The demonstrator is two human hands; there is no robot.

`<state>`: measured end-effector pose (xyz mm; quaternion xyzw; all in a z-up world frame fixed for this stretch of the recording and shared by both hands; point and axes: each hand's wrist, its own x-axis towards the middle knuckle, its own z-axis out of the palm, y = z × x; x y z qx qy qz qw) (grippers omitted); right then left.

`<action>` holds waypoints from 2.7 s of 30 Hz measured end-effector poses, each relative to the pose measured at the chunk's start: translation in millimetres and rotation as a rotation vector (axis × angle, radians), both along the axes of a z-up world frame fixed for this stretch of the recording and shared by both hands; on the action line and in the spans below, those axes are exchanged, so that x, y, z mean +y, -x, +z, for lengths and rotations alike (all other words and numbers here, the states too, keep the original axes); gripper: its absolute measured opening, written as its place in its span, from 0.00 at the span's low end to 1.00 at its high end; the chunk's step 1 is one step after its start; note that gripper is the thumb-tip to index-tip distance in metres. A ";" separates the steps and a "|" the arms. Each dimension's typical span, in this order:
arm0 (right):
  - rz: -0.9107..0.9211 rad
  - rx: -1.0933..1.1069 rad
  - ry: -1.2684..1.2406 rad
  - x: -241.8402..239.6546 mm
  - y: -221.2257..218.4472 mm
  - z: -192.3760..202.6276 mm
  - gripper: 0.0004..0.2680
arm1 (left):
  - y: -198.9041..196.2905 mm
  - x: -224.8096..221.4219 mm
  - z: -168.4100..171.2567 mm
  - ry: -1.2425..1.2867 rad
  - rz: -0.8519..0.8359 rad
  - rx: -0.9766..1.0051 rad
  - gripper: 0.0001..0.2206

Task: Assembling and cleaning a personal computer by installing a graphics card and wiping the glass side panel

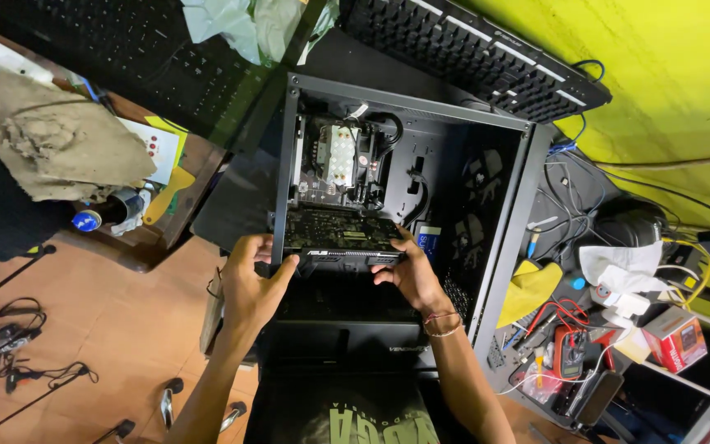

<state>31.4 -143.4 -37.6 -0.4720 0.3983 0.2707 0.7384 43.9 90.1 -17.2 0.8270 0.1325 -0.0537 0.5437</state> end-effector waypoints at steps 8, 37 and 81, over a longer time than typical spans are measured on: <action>0.008 0.010 0.019 -2.0 1.1 -12.2 0.24 | -3.6 -1.1 1.8 -0.050 -0.023 -0.032 0.16; 0.143 -0.153 0.147 -9.5 9.4 -22.1 0.23 | -12.4 -14.3 9.6 -0.246 -0.013 -0.067 0.14; 0.285 -0.328 0.364 -3.4 3.2 3.5 0.21 | -11.6 -3.6 19.2 0.049 0.010 -0.036 0.23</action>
